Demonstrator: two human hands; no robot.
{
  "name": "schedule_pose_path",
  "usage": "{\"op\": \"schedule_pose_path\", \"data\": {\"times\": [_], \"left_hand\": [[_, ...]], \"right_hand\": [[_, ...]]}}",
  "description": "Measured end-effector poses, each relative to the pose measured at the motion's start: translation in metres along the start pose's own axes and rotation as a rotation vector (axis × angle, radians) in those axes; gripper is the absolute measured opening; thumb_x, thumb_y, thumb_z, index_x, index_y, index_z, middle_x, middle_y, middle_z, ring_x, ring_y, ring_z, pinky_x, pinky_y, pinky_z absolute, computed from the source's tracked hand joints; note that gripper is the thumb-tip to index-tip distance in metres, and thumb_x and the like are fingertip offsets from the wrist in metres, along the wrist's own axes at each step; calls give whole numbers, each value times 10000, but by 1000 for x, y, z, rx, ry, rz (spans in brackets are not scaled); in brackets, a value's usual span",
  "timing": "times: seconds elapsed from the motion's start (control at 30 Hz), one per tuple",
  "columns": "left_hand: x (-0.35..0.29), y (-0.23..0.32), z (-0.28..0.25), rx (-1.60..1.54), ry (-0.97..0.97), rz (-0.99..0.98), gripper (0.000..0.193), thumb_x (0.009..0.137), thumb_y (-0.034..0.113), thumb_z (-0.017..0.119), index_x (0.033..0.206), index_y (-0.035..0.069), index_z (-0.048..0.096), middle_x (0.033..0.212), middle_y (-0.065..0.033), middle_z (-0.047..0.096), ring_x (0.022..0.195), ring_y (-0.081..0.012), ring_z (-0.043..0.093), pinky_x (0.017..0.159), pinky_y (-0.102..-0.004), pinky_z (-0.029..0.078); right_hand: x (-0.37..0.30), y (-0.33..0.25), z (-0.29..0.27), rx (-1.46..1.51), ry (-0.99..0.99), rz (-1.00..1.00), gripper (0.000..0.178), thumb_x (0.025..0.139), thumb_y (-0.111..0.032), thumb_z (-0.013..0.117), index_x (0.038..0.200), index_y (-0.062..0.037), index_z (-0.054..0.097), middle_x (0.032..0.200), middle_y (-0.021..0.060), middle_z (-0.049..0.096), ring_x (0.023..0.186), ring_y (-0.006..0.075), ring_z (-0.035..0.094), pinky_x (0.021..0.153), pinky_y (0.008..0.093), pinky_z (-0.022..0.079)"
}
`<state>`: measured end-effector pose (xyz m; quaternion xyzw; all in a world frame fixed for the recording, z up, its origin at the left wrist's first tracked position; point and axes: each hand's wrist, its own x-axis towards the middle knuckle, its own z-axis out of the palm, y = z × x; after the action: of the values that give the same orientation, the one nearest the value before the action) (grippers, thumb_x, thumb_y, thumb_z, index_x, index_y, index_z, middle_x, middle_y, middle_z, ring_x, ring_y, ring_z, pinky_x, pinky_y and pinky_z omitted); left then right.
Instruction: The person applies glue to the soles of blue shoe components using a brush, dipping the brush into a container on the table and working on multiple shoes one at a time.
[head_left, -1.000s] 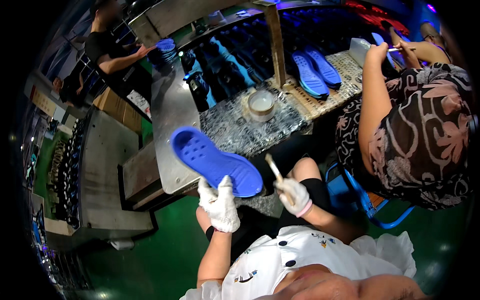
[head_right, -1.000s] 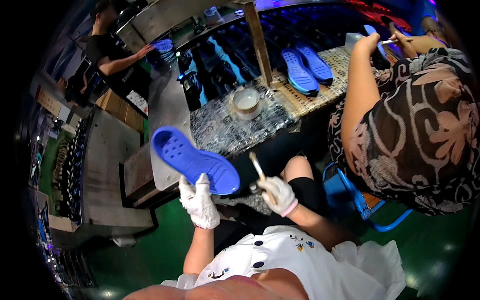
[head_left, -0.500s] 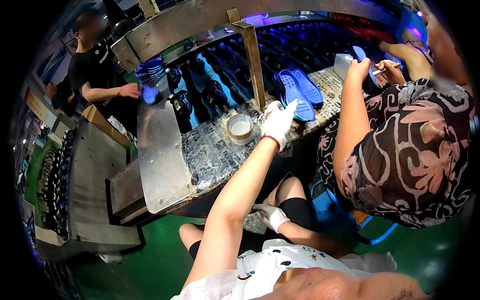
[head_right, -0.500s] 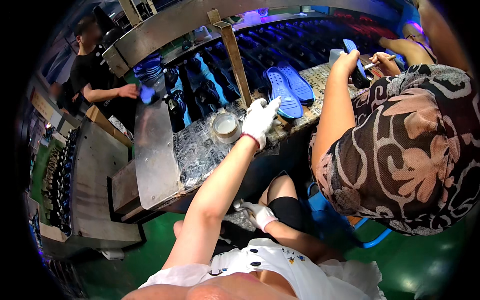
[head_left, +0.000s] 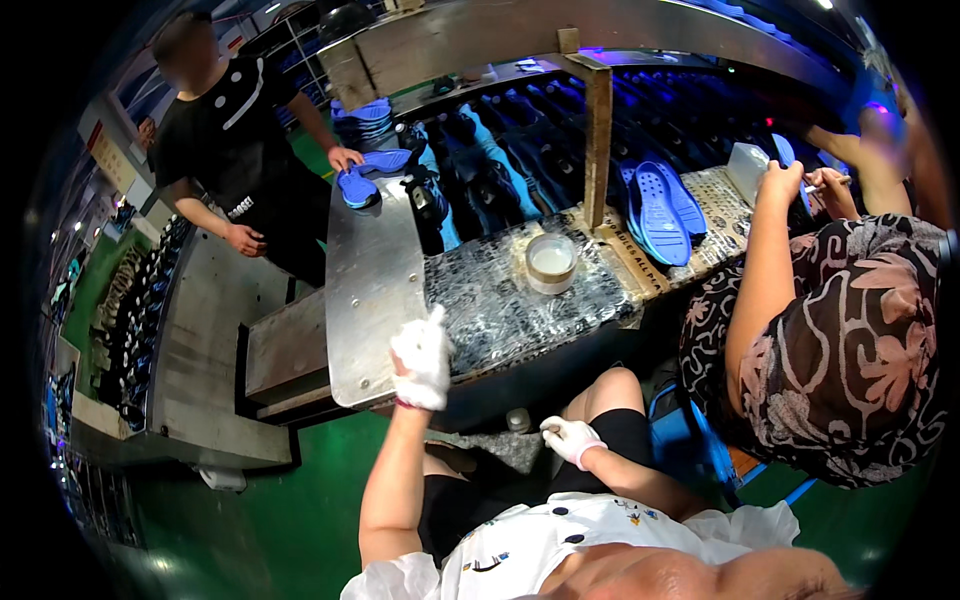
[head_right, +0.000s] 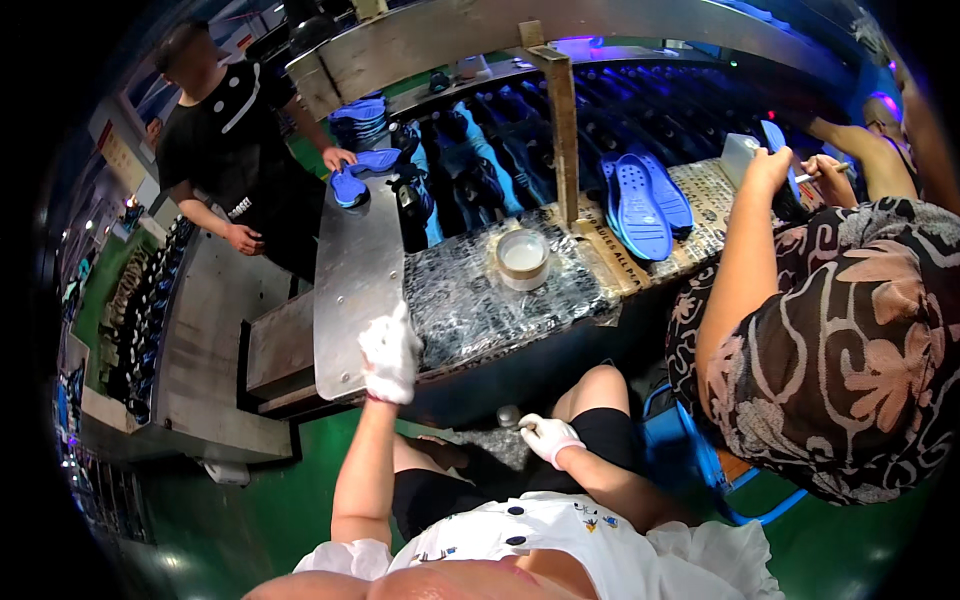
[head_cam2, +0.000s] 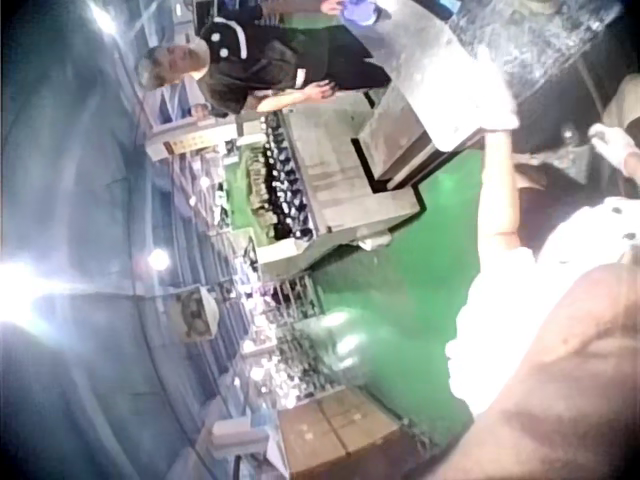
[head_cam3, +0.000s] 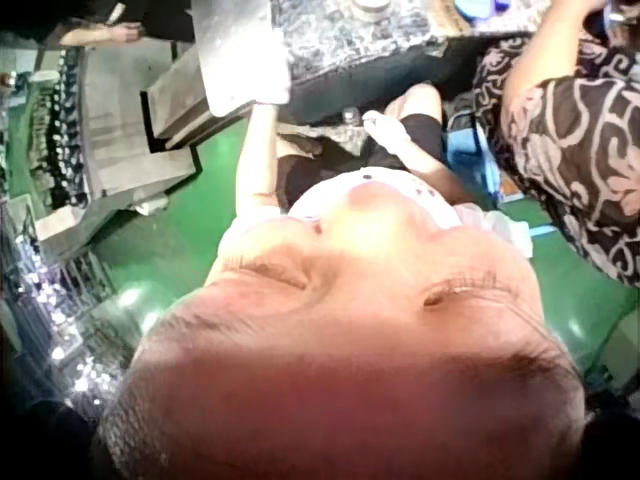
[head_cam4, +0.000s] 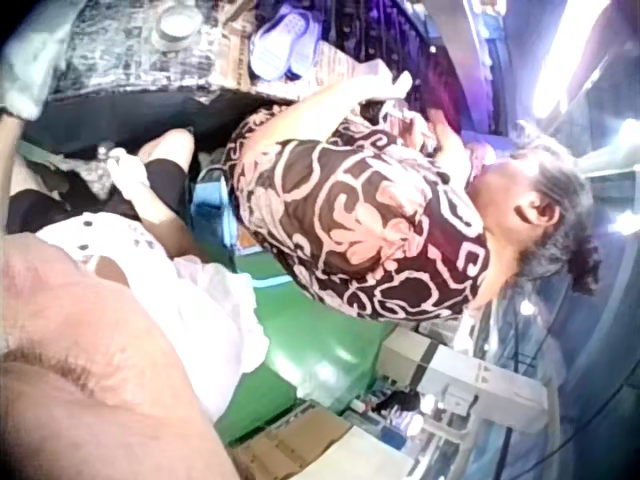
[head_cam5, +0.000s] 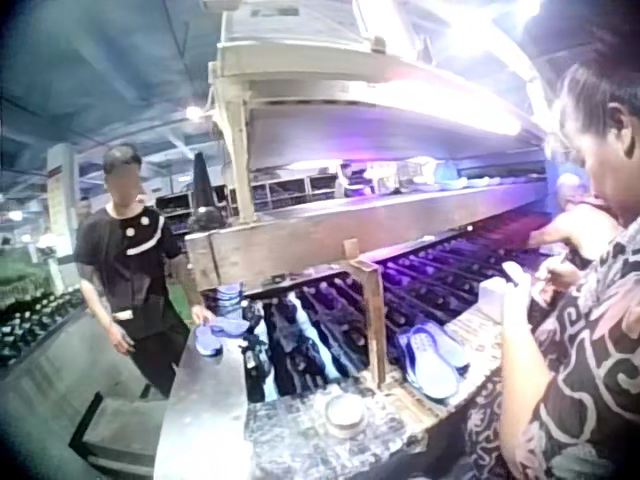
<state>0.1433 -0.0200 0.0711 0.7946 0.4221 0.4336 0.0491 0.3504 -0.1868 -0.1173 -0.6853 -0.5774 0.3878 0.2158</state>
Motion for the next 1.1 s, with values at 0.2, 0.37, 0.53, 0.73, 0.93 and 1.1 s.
{"op": "schedule_pose_path", "data": {"times": [0.2,0.37,0.53,0.73,0.93,1.1], "left_hand": [[-7,-76,-7,-309,28,-907,357,941,280,544,736,-3,618,591,-91,565,562,-198,533,570,-378,417],[-18,-76,7,26,321,-355,489,832,342,704,1102,-47,581,1096,-225,587,1006,-365,567,903,-408,449],[5,-57,-2,544,-72,-201,769,811,589,614,1358,70,465,1464,-237,335,1365,-435,276,1122,-549,175],[27,-61,1,391,-120,-209,257,844,306,592,928,67,632,1044,-128,606,1036,-341,537,910,-454,417],[-14,-52,-5,373,48,-105,162,749,202,715,808,60,665,1185,-222,582,1128,-421,510,943,-465,431],[-79,0,-12,-408,199,-484,141,745,42,744,834,35,634,1408,-201,427,1077,-253,552,869,-336,464]], "right_hand": [[4,5,7,-37,-37,-2,256,882,-354,546,1077,-207,624,945,152,685,918,368,642,826,442,512],[3,10,7,-43,-42,-7,265,877,-367,550,1073,-205,625,958,162,682,913,381,637,822,448,510],[5,14,11,-41,-59,27,273,879,-365,555,1075,-189,626,961,148,687,930,365,639,825,431,511],[4,18,12,-13,-38,20,272,877,-353,561,1070,-175,630,963,134,692,934,348,646,825,411,512],[-3,3,2,-54,-37,44,253,882,-329,560,1076,-182,629,961,150,686,941,348,643,842,407,506],[0,23,9,33,-11,27,244,878,-341,565,1072,-211,637,969,142,683,942,354,641,830,408,506]]}}
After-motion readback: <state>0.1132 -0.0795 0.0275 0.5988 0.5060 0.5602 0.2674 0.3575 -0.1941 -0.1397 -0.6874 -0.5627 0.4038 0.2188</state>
